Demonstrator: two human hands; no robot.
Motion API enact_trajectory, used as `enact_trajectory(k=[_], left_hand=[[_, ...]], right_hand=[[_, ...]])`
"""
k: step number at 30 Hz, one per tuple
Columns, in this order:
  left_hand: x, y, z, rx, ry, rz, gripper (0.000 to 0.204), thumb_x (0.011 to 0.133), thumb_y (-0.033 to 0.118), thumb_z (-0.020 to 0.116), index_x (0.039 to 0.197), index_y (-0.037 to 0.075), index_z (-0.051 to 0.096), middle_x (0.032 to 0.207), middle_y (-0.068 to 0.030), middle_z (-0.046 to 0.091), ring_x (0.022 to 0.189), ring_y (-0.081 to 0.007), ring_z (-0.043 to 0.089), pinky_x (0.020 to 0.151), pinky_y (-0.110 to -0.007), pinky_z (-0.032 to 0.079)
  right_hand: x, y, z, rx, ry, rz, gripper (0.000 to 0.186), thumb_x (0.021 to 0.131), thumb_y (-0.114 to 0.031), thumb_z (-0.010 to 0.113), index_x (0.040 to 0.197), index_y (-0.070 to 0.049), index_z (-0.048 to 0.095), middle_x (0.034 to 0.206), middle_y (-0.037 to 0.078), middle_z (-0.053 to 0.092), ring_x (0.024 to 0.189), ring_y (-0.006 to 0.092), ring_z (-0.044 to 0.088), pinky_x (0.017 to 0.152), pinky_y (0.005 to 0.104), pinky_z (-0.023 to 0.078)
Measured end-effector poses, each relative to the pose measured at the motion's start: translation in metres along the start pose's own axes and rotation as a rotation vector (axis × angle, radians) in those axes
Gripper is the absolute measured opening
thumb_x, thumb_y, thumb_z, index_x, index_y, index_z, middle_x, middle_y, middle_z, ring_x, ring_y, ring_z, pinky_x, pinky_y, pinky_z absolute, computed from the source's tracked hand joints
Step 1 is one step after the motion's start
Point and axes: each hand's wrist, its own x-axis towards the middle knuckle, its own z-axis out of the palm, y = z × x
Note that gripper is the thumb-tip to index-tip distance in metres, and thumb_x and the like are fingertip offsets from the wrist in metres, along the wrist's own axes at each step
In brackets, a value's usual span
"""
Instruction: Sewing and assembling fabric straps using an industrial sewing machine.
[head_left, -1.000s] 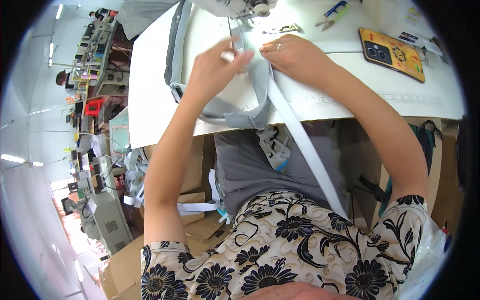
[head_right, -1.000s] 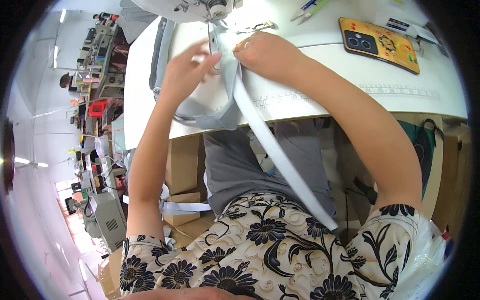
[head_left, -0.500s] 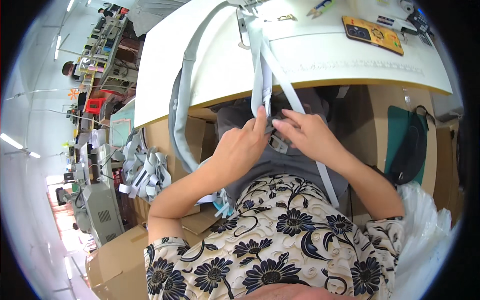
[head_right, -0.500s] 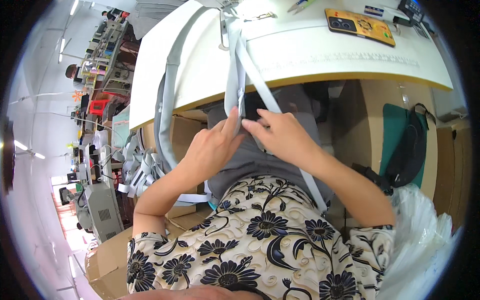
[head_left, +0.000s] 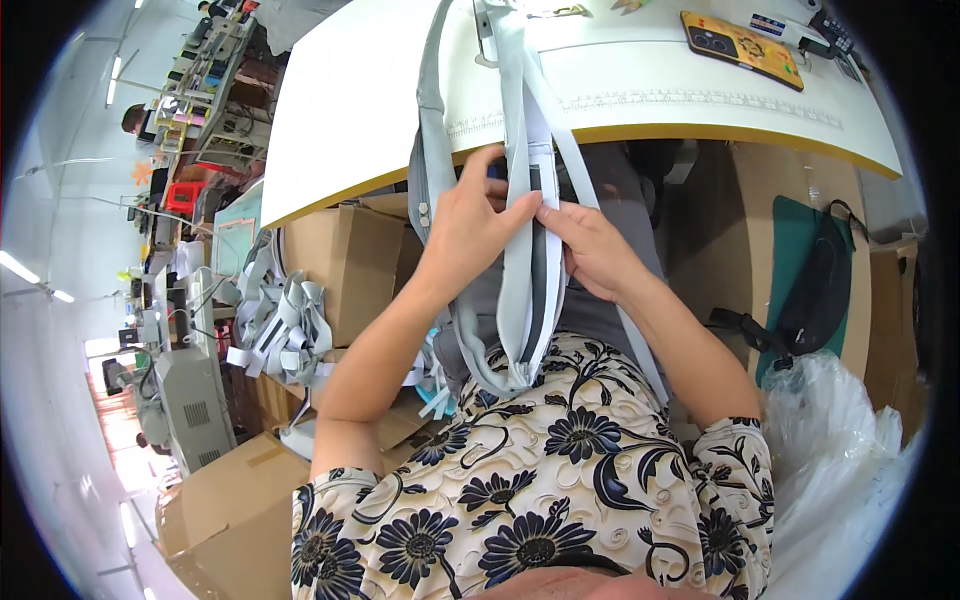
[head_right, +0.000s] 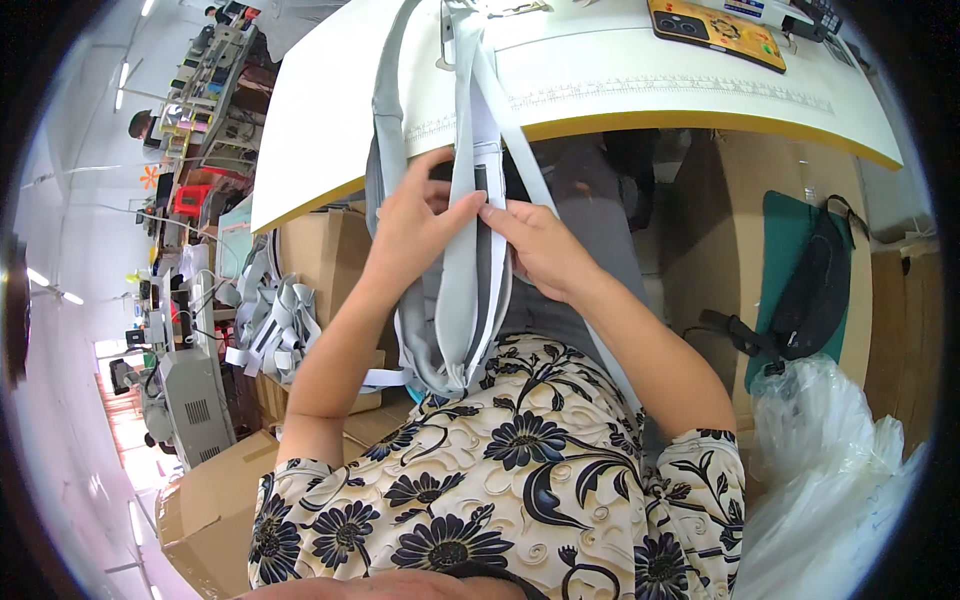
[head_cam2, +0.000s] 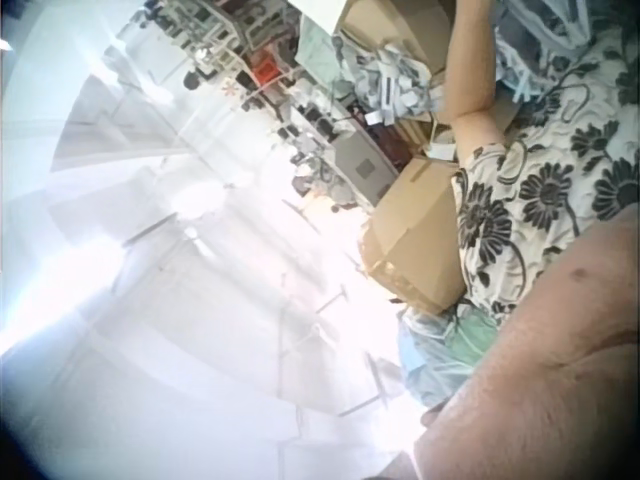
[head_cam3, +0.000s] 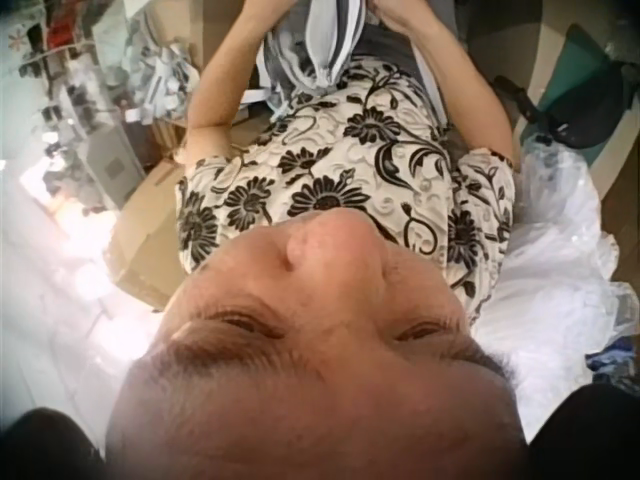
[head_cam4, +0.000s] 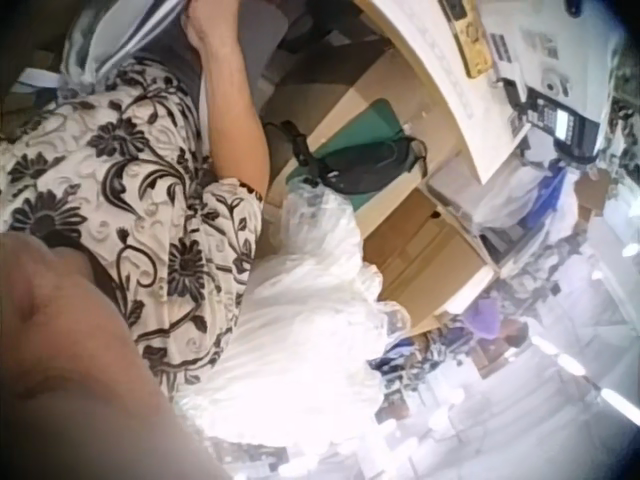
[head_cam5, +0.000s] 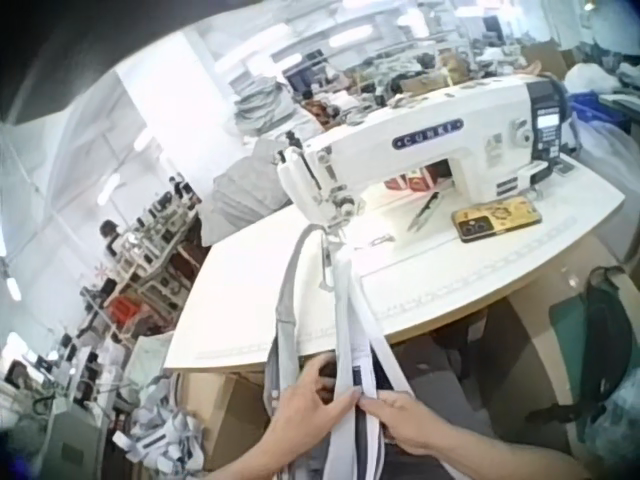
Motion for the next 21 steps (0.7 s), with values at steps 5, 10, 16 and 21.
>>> enact_trajectory(k=[5,10,16,21], left_hand=[[-0.004,-0.01,0.01,-0.18,-0.021,-0.17,0.052,0.083,0.015,0.066,0.129,0.0,0.047,0.08,-0.0146,0.068,0.069,-0.0178,0.065,0.064,-0.028,0.051],[-0.01,-0.011,0.008,-0.256,0.043,-0.177,0.048,0.083,0.012,0.065,0.127,0.0,0.048,0.079,-0.014,0.068,0.07,-0.0185,0.066,0.065,-0.03,0.051],[-0.009,0.011,0.011,-0.089,0.024,-0.124,0.047,0.083,0.012,0.065,0.126,0.001,0.049,0.079,-0.0142,0.067,0.068,-0.0227,0.066,0.064,-0.033,0.051],[-0.01,0.001,0.02,-0.04,0.062,-0.057,0.045,0.083,0.013,0.066,0.124,0.002,0.051,0.076,-0.0138,0.066,0.064,-0.0213,0.063,0.061,-0.032,0.049]], right_hand=[[-0.031,-0.031,0.002,-1.204,0.087,-0.16,0.03,0.096,-0.034,0.054,0.09,-0.007,0.066,0.077,0.007,0.066,0.055,0.0226,0.06,0.049,0.0351,0.044],[-0.049,-0.053,-0.001,-1.545,0.574,-0.996,0.033,0.092,-0.03,0.06,0.082,0.001,0.068,0.081,0.015,0.068,0.073,0.0329,0.064,0.067,0.0404,0.05],[-0.019,-0.061,-0.033,-0.997,0.359,-0.347,0.026,0.087,-0.021,0.066,0.096,0.003,0.072,0.076,0.009,0.068,0.073,0.0147,0.064,0.066,0.0264,0.048],[-0.021,-0.087,-0.008,-0.575,0.221,-0.102,0.02,0.085,-0.02,0.07,0.092,-0.001,0.073,0.075,0.001,0.067,0.065,0.0042,0.058,0.053,0.0177,0.036]])
